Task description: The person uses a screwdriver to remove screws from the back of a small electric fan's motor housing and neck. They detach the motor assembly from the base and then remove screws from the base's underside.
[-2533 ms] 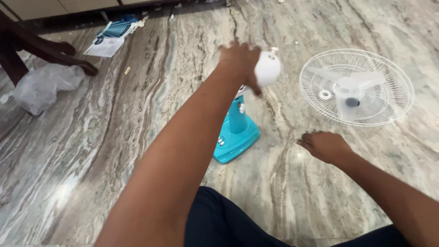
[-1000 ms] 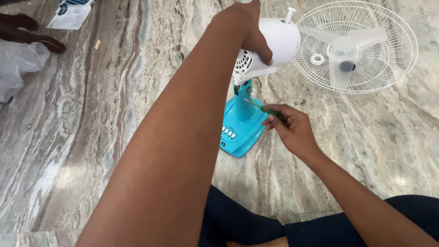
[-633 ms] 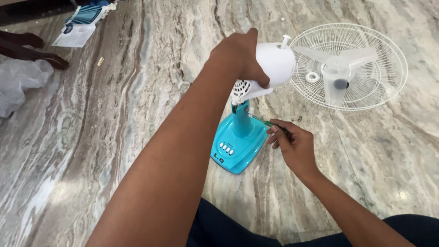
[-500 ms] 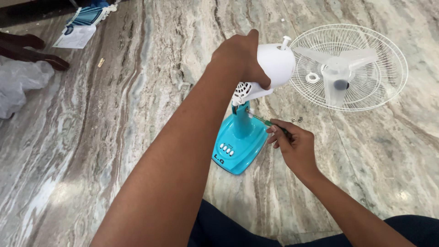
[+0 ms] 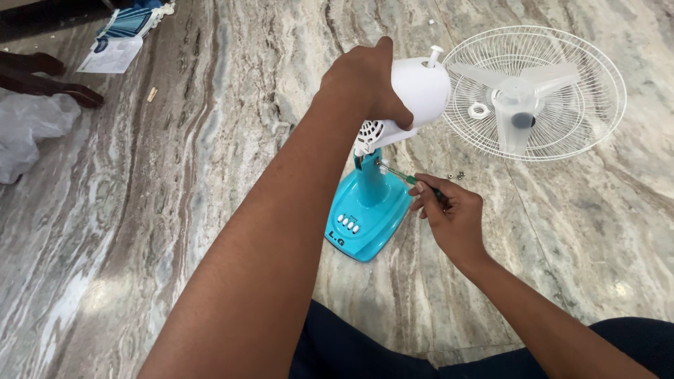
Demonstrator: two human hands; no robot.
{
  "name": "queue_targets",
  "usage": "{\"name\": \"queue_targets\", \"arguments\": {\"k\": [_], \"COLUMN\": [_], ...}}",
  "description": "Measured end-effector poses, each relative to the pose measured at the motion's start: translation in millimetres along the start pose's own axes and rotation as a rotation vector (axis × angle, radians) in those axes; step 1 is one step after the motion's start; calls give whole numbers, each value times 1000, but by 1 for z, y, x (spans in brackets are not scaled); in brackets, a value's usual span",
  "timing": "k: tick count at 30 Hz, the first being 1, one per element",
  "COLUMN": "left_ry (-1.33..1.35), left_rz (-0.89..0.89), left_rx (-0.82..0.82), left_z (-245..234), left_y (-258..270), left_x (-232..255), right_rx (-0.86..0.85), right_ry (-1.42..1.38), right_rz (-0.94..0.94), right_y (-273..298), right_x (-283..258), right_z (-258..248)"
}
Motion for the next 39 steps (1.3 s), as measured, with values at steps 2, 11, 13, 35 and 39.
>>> {"name": "queue_targets", "arguments": {"k": [2,11,13,35,39], "left_ry": [2,9,5,-32,-5], "left_rz": [-3,0,2,13,21], "left_rx": [5,21,30,60,90], "left_z": [0,2,2,3,1], "left_y": [1,1,0,4,9], "left_x": [0,0,0,5,5], "right_rx": [-2,-88,-147,-139,-138], "right_ry": [38,833,930,381,772], "right_rz": [-50,-861,-962,-199,-596], "right_y": [2,24,26,-9,2], "right_x": [-5,-57,-61,0,-25], "right_z": [1,15,17,27,31]}}
Point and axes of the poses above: each hand's wrist, its own y-axis away from the middle knuckle, its own z-axis out of the palm, x = y × z, the point moved 7 cm from there along -y, towards the middle knuckle, and after that the axes turned 3 degrees about -z, right-handed, at the moved point
